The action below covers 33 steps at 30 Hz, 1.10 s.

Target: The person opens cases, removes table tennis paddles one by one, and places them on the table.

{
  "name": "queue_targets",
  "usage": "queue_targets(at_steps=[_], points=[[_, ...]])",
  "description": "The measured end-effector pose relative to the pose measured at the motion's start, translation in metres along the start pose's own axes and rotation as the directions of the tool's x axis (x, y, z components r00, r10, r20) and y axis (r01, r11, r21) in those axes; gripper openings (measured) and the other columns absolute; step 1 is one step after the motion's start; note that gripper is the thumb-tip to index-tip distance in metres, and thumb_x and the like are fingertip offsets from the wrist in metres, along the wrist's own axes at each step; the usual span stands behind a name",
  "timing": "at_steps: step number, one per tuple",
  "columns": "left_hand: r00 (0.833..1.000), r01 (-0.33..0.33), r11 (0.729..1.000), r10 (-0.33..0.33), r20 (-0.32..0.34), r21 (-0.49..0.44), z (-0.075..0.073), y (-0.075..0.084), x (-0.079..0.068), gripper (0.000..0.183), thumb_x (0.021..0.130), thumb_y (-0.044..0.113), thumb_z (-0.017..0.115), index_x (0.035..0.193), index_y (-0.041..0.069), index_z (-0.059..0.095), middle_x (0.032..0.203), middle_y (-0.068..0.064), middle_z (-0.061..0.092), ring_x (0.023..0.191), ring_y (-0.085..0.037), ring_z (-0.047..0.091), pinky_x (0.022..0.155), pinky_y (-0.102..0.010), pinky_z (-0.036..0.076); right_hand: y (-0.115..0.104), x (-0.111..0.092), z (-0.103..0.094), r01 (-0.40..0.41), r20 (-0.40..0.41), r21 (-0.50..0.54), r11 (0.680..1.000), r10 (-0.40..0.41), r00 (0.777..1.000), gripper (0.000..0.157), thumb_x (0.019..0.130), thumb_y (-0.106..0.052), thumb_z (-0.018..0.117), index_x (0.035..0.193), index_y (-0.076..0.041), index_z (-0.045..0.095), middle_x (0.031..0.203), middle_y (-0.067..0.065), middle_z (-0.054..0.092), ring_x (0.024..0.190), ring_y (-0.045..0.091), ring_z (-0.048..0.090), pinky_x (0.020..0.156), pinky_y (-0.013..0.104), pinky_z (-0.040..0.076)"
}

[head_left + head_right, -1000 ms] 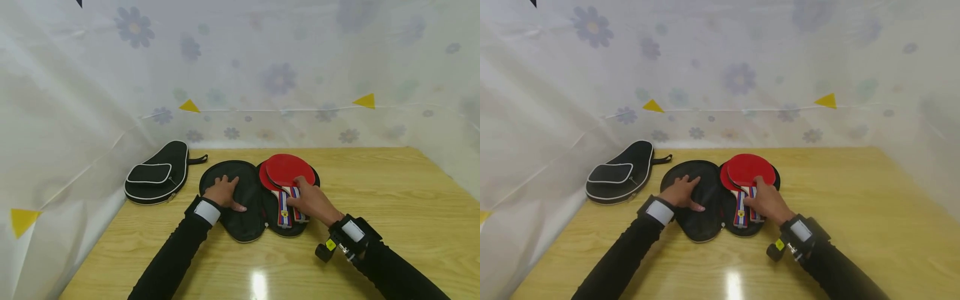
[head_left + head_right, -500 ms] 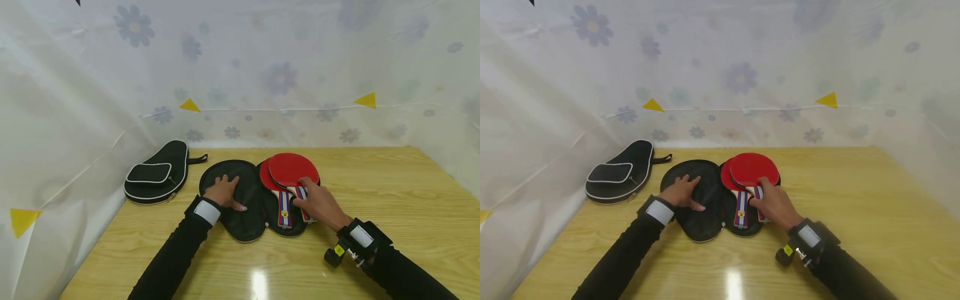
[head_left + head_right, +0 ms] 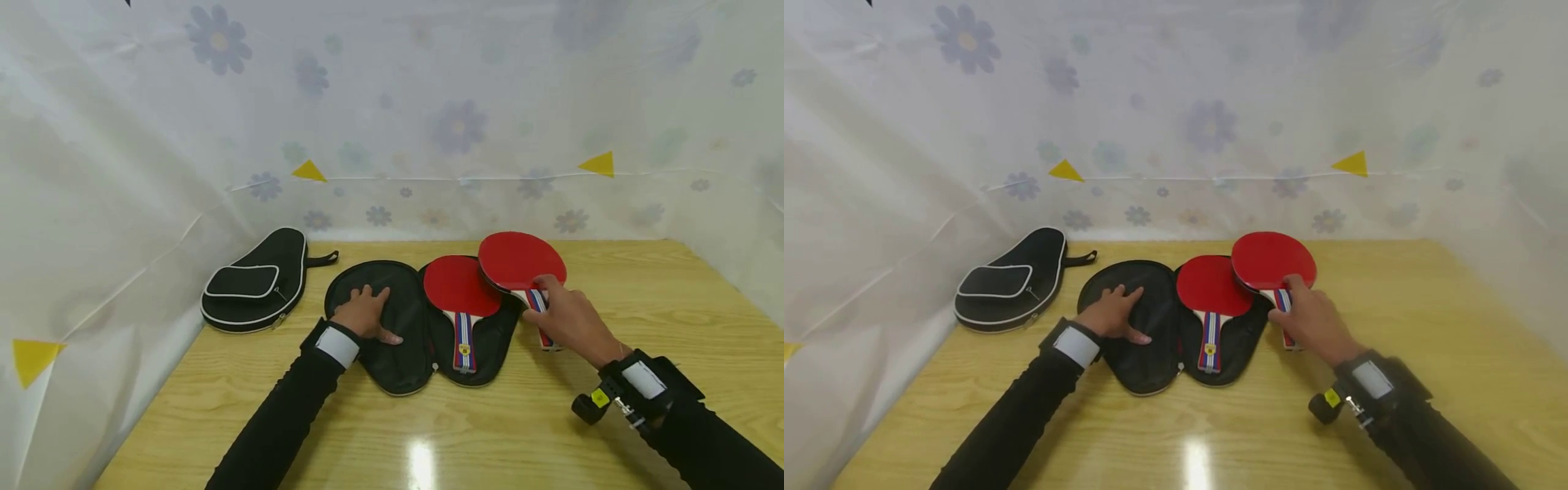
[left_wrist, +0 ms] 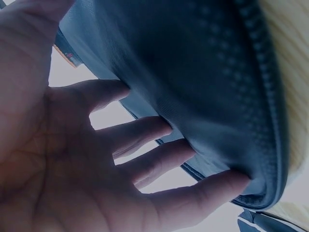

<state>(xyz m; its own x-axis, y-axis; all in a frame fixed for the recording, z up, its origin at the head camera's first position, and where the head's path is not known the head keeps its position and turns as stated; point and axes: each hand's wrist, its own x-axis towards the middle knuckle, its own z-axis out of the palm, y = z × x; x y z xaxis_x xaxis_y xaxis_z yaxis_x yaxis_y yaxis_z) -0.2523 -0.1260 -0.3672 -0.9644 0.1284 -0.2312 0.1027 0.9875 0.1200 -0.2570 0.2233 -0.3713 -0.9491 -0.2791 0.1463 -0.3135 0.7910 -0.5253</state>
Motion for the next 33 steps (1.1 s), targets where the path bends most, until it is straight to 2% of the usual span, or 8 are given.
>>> queue_targets(at_steps=[8, 15, 19, 22, 25, 33], points=[[1.0, -0.005, 1.0, 0.005, -0.008, 0.008, -0.002, -0.001, -0.001, 0.107, 0.077, 0.058, 0.081, 0.161, 0.017, 0.029, 0.162, -0.023, 0.025, 0.148, -0.046, 0.023, 0.099, -0.07, 0.041, 0.033, -0.007, -0.022, -0.016, -0.003, -0.051, 0.999, 0.016, 1.0, 0.061, 0.093, -0.016, 0.068, 0.137, 0.013, 0.037, 0.102, 0.033, 0.063, 0.061, 0.016, 0.064, 0.053, 0.036, 0.055], [1.0, 0.005, 1.0, -0.005, 0.001, 0.002, -0.002, 0.0, -0.002, 0.107, 0.077, 0.057, 0.081, 0.161, 0.017, 0.028, 0.163, -0.023, 0.024, 0.148, -0.046, 0.023, 0.1, -0.07, 0.04, 0.057, -0.012, -0.026, -0.034, 0.024, -0.082, 0.996, 0.036, 0.999, 0.057, 0.093, -0.017, 0.067, 0.132, 0.013, 0.038, 0.1, 0.032, 0.063, 0.064, 0.018, 0.064, 0.054, 0.035, 0.053], [1.0, 0.005, 1.0, -0.005, 0.004, -0.006, -0.002, 0.002, -0.003, 0.107, 0.077, 0.057, 0.081, 0.161, 0.017, 0.029, 0.162, -0.024, 0.024, 0.148, -0.046, 0.023, 0.099, -0.07, 0.04, 0.069, -0.016, -0.025, -0.041, 0.057, -0.103, 0.994, 0.047, 0.997, 0.051, 0.093, -0.016, 0.066, 0.125, 0.012, 0.039, 0.088, 0.024, 0.062, 0.063, 0.019, 0.059, 0.053, 0.034, 0.048], [1.0, 0.004, 1.0, -0.004, 0.004, -0.007, -0.001, 0.002, -0.003, 0.107, 0.077, 0.057, 0.082, 0.161, 0.017, 0.029, 0.162, -0.024, 0.024, 0.148, -0.046, 0.023, 0.1, -0.07, 0.04, 0.076, -0.018, -0.023, -0.054, 0.087, -0.111, 0.992, 0.064, 0.994, 0.049, 0.093, -0.017, 0.066, 0.123, 0.01, 0.038, 0.078, 0.013, 0.059, 0.062, 0.019, 0.053, 0.052, 0.033, 0.043], [1.0, 0.0, 1.0, 0.0, 0.008, -0.007, -0.001, 0.003, -0.002, 0.108, 0.077, 0.057, 0.082, 0.161, 0.017, 0.028, 0.163, -0.024, 0.023, 0.148, -0.046, 0.023, 0.1, -0.071, 0.039, 0.08, -0.019, -0.022, -0.06, 0.109, -0.113, 0.992, 0.072, 0.991, 0.05, 0.093, -0.019, 0.066, 0.123, 0.009, 0.038, 0.074, 0.009, 0.056, 0.062, 0.019, 0.051, 0.052, 0.033, 0.04], [1.0, 0.004, 1.0, -0.003, 0.011, -0.016, 0.0, 0.001, 0.0, 0.107, 0.078, 0.056, 0.081, 0.161, 0.017, 0.028, 0.163, -0.024, 0.022, 0.149, -0.046, 0.021, 0.102, -0.071, 0.037, 0.081, -0.02, -0.023, -0.06, 0.146, -0.136, 0.989, 0.079, 0.986, 0.05, 0.094, -0.02, 0.066, 0.123, 0.009, 0.038, 0.077, 0.01, 0.058, 0.064, 0.019, 0.054, 0.054, 0.034, 0.043]])
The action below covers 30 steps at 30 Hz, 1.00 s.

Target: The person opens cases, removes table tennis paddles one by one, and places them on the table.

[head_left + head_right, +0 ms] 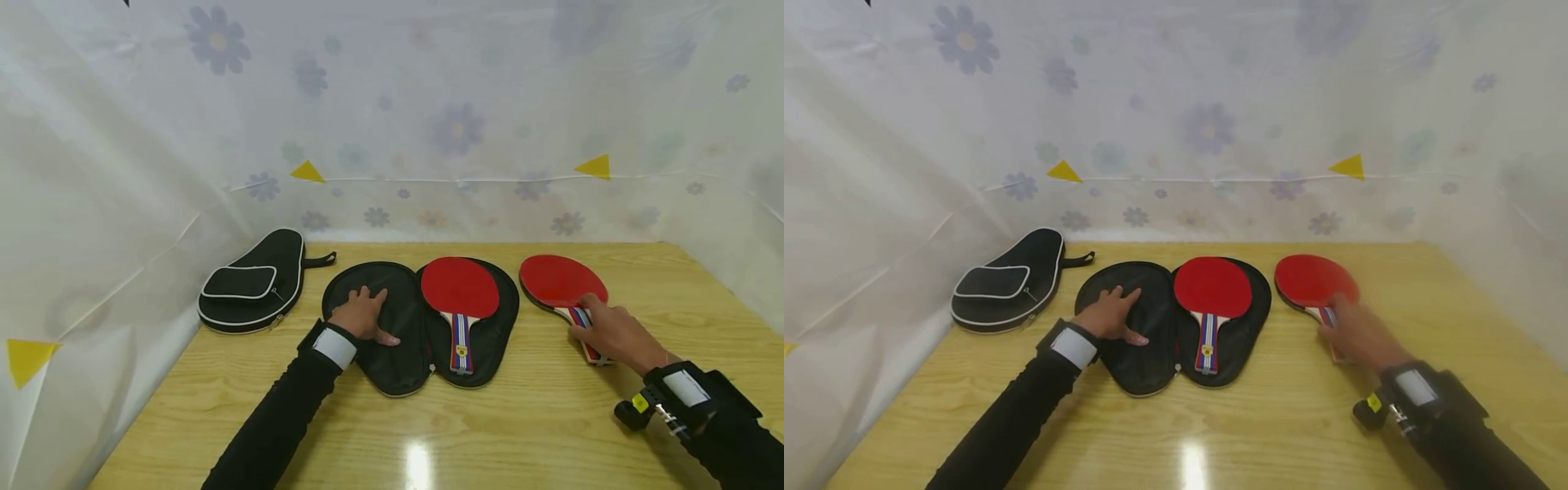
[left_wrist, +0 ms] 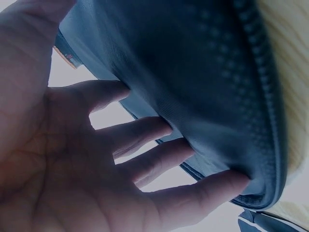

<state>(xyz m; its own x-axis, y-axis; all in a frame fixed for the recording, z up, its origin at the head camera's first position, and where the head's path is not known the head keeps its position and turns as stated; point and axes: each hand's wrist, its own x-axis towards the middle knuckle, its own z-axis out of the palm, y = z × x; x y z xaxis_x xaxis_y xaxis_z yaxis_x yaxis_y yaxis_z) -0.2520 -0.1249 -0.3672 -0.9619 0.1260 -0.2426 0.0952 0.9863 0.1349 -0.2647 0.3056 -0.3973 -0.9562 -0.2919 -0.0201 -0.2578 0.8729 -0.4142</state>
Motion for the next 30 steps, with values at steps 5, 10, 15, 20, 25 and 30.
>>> queue_targets(at_steps=[5, 10, 15, 20, 25, 30], points=[[1.0, -0.011, 1.0, 0.011, 0.001, -0.002, 0.001, -0.001, 0.0, 0.105, 0.079, 0.056, 0.081, 0.161, 0.016, 0.028, 0.162, -0.025, 0.023, 0.148, -0.047, 0.022, 0.101, -0.072, 0.038, -0.006, -0.006, -0.004, 0.012, 0.013, -0.034, 0.999, -0.012, 1.0, 0.056, 0.093, -0.019, 0.07, 0.125, 0.015, 0.038, 0.084, 0.015, 0.06, 0.07, 0.022, 0.057, 0.058, 0.035, 0.049], [1.0, -0.005, 1.0, 0.005, -0.001, 0.0, -0.001, 0.0, -0.001, 0.105, 0.079, 0.056, 0.081, 0.161, 0.016, 0.028, 0.163, -0.025, 0.023, 0.148, -0.046, 0.022, 0.101, -0.071, 0.038, -0.012, -0.016, -0.003, 0.033, 0.003, -0.047, 0.998, -0.033, 0.999, 0.06, 0.093, -0.014, 0.069, 0.134, 0.015, 0.037, 0.081, 0.013, 0.059, 0.069, 0.022, 0.055, 0.056, 0.034, 0.047], [1.0, -0.002, 1.0, 0.002, 0.009, -0.001, -0.001, 0.001, -0.001, 0.105, 0.079, 0.057, 0.08, 0.161, 0.017, 0.027, 0.163, -0.024, 0.022, 0.149, -0.046, 0.021, 0.102, -0.071, 0.038, -0.018, -0.022, -0.003, 0.02, 0.004, -0.031, 0.999, -0.019, 1.0, 0.057, 0.096, -0.015, 0.065, 0.138, 0.009, 0.036, 0.072, 0.003, 0.057, 0.063, 0.018, 0.052, 0.053, 0.033, 0.04], [1.0, 0.003, 1.0, -0.003, 0.01, -0.001, -0.001, 0.0, -0.001, 0.105, 0.079, 0.057, 0.08, 0.161, 0.017, 0.027, 0.163, -0.023, 0.022, 0.149, -0.046, 0.021, 0.101, -0.071, 0.038, -0.017, -0.023, -0.001, 0.017, -0.01, -0.022, 1.0, -0.017, 1.0, 0.048, 0.096, -0.017, 0.062, 0.133, 0.003, 0.04, 0.063, 0.0, 0.054, 0.055, 0.016, 0.046, 0.05, 0.03, 0.033], [1.0, 0.006, 1.0, -0.006, 0.008, 0.007, -0.001, -0.001, 0.001, 0.106, 0.079, 0.057, 0.08, 0.161, 0.017, 0.027, 0.163, -0.023, 0.023, 0.149, -0.046, 0.022, 0.101, -0.07, 0.039, -0.014, -0.023, 0.002, 0.027, -0.036, -0.029, 0.999, -0.028, 0.999, 0.045, 0.095, -0.017, 0.062, 0.13, 0.002, 0.04, 0.065, 0.001, 0.052, 0.053, 0.015, 0.045, 0.049, 0.03, 0.033], [1.0, 0.002, 1.0, -0.002, 0.005, 0.008, 0.0, -0.001, 0.001, 0.106, 0.079, 0.057, 0.08, 0.161, 0.017, 0.028, 0.163, -0.024, 0.023, 0.148, -0.046, 0.022, 0.101, -0.071, 0.039, -0.013, -0.026, 0.001, 0.042, -0.057, -0.041, 0.998, -0.044, 0.997, 0.041, 0.095, -0.015, 0.062, 0.127, 0.002, 0.042, 0.067, 0.002, 0.052, 0.053, 0.015, 0.044, 0.048, 0.029, 0.032]])
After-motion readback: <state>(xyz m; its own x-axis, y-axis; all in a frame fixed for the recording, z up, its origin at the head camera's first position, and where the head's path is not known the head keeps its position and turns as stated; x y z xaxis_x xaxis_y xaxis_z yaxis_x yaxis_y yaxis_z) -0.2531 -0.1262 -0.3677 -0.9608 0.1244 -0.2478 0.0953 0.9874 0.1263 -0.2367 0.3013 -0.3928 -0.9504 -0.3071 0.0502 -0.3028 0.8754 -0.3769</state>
